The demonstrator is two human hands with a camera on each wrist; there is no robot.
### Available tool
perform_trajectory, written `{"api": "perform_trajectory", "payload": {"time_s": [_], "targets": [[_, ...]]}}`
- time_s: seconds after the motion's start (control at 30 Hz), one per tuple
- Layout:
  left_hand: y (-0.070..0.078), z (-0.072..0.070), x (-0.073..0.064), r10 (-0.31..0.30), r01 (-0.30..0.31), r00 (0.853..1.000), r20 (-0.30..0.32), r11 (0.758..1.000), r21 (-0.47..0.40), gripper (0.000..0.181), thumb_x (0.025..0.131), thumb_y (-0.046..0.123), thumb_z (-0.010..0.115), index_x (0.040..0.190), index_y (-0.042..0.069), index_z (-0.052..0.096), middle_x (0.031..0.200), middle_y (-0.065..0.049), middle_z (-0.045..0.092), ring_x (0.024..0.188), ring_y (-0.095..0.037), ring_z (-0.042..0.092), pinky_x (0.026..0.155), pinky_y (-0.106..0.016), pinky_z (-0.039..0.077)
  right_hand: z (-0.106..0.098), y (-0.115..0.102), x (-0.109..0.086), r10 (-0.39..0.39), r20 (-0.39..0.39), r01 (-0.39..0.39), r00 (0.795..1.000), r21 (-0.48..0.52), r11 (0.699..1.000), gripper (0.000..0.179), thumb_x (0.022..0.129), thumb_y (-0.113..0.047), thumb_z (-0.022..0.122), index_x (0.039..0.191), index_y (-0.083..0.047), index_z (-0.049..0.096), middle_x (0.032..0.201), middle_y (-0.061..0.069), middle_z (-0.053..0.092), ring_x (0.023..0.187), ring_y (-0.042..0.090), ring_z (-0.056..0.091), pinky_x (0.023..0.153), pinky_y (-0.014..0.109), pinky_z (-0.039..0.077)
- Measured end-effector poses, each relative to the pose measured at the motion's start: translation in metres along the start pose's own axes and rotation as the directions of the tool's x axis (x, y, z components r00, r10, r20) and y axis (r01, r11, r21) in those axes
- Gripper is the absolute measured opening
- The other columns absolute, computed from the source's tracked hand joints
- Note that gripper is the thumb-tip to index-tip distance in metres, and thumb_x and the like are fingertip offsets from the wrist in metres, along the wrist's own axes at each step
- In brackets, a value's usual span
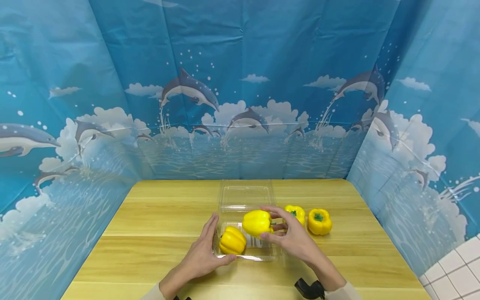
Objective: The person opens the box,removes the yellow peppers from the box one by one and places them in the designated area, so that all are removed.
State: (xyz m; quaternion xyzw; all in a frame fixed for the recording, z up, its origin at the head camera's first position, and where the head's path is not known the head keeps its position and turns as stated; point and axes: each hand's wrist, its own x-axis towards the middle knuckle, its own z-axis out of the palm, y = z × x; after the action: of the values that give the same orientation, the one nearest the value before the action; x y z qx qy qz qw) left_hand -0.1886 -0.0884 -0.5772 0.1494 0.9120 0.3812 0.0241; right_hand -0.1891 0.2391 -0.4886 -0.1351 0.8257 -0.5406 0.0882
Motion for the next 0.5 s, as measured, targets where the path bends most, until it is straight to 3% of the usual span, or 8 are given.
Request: {"api": "perform_trajectory", "payload": {"time_s": [0.23,0.5], "targets": [[-0.0002,0.0009,-0.0003,-0.002,0.002,1.0,-0.007,1.0,-0.003,0.145,0.086,0.078,0.09,0.189,0.012,0.012,0.199,-0.011,0.008,0.152,-0.06,0.061,0.117,-0.077,0.059,-0.0022,0.0003,-0.004,0.001,-0.004,-0.001,1.0,0.003,1.0,0.077,0.105,-0.03,0.09,0.174,-0.024,0.055,0.17,0.026,0.051,0.136,0.036,0.07,0.102,0.036,0.069],[0.0014,0.0011,-0.0013,0.008,-0.008,1.0,-0.015,1.0,-0.001,0.145,0.086,0.074,0.092,0.189,0.012,0.012,0.199,-0.011,0.008,0.156,-0.06,0.058,0.118,-0.079,0.057,-0.005,0.0003,-0.0073,0.009,-0.036,-0.01,0.999,-0.034,0.999,0.075,0.104,-0.031,0.091,0.171,-0.032,0.058,0.171,0.026,0.051,0.137,0.038,0.071,0.105,0.041,0.068]]}}
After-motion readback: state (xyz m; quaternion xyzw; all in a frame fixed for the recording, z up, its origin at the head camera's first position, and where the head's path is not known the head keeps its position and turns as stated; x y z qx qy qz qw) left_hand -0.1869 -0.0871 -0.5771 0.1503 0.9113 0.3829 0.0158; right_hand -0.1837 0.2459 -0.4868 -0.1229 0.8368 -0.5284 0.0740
